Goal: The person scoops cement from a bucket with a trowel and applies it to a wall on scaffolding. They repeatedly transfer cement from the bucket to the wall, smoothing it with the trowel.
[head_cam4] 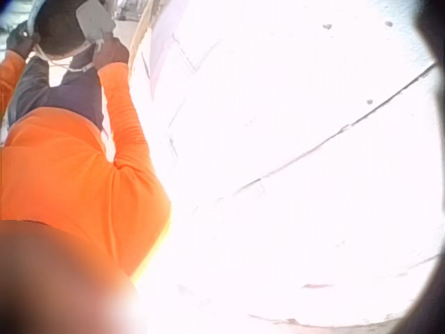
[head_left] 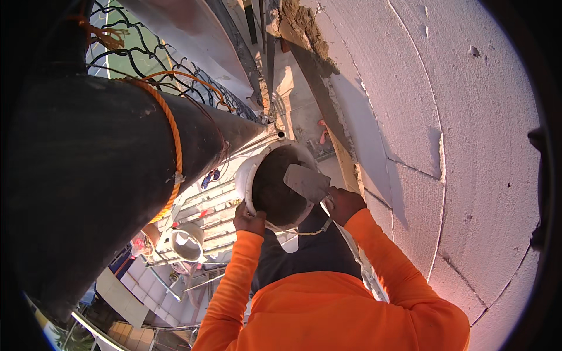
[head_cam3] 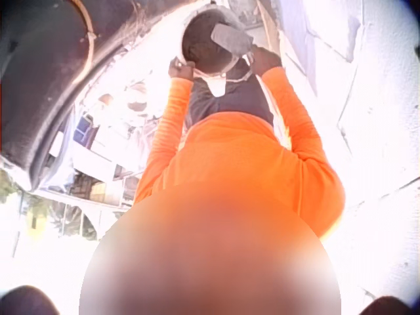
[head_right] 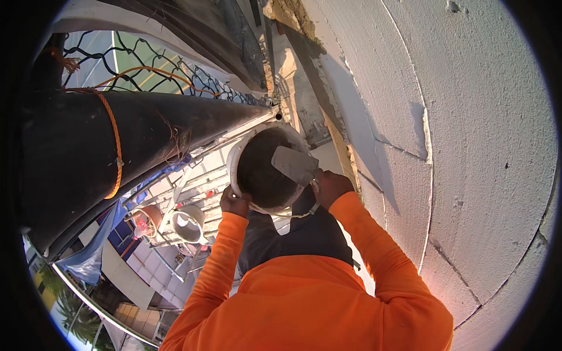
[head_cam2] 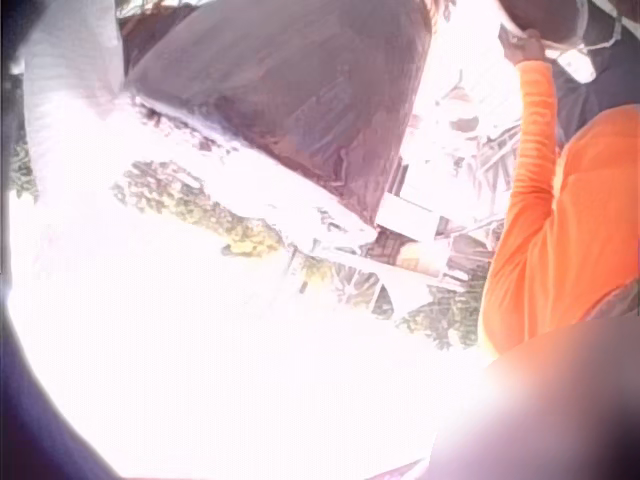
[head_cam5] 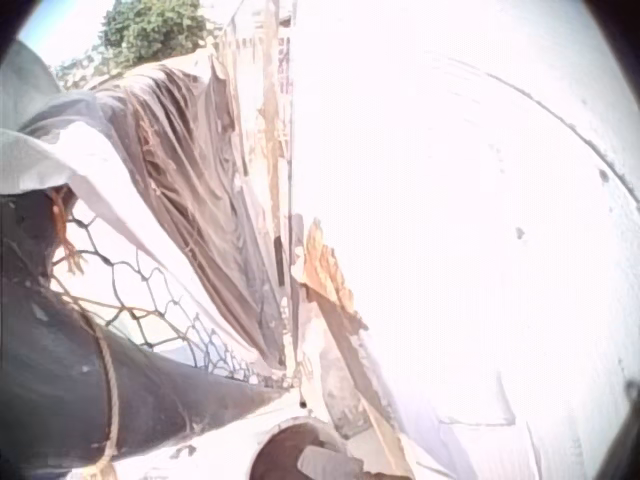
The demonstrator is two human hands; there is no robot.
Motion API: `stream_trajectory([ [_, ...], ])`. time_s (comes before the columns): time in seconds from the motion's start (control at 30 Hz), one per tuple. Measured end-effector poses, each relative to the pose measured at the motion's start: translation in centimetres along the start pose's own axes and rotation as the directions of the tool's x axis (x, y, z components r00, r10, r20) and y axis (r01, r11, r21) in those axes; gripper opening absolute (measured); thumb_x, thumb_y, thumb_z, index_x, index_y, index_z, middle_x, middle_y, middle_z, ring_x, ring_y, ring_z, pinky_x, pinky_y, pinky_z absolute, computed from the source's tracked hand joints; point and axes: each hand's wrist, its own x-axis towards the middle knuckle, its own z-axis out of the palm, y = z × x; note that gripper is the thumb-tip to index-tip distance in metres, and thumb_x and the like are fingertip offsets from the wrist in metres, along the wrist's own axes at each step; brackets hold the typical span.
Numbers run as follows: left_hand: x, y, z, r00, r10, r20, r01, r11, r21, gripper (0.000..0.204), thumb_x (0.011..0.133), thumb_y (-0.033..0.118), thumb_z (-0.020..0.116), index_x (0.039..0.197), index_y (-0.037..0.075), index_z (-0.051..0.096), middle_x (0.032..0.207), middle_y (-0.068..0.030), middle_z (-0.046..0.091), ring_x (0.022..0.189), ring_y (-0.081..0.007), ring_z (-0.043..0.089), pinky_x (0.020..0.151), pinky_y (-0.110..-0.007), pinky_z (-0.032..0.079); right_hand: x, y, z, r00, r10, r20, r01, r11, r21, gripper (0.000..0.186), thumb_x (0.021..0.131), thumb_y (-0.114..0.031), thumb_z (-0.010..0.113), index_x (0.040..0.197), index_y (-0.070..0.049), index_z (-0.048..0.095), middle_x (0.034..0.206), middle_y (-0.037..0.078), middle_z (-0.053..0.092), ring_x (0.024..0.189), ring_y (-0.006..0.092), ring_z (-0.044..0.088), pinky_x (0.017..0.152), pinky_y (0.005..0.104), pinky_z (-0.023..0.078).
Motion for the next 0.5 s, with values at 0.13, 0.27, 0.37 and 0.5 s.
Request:
stream_trajectory([
  [0.13,-0.9,1.8,-0.4,0.987,0.160,0.035,-0.156,0.984,-0.090,0.077,0.070,0.010,0.073,0.143,-0.008,0.054,0.129,-0.0221,0.060,0.114,-0.0284,0.064,0.096,-0.035,0.054,4.7,-3.2,2.3,0.995,0.072,0.066,-0.064,0.991,-0.114,0.032,0.094,-0.021,0.061,0.120,-0.003,0.061,0.104,0.023,0.071,0.092,0.0413,0.072,0.081,0.0517,0.057],
  [0.27,-1.8,1.9,-0.9,0.978,0.195,0.074,-0.186,0.976,-0.115,0.074,0.070,0.010,0.073,0.140,-0.005,0.058,0.122,-0.0190,0.063,0.106,-0.0262,0.066,0.093,-0.034,0.054,6.1,-7.6,4.0,0.999,0.045,0.009,-0.045,0.999,0.007,0.024,0.095,-0.019,0.059,0.115,-0.005,0.061,0.105,0.022,0.070,0.092,0.0408,0.072,0.077,0.0508,0.058],
  [0.37,-1.6,1.3,-1.8,0.989,0.093,0.119,-0.067,0.976,-0.207,0.067,0.070,0.010,0.073,0.135,-0.004,0.061,0.114,-0.0156,0.066,0.099,-0.0238,0.067,0.089,-0.033,0.055,2.5,-8.2,4.4,0.957,-0.076,-0.281,0.107,0.989,0.098,0.025,0.097,-0.027,0.061,0.114,-0.008,0.060,0.096,0.019,0.070,0.084,0.0410,0.071,0.074,0.0523,0.057],
  [0.5,-1.5,1.0,-2.2,0.988,0.025,0.153,0.010,0.974,-0.225,0.057,0.071,0.007,0.072,0.126,-0.004,0.065,0.108,-0.0108,0.069,0.094,-0.0202,0.066,0.085,-0.032,0.055,-0.9,-7.0,4.3,0.892,-0.131,-0.432,0.191,0.977,0.098,0.032,0.099,-0.040,0.062,0.108,-0.009,0.060,0.089,0.016,0.069,0.078,0.0410,0.069,0.069,0.0537,0.055],
])
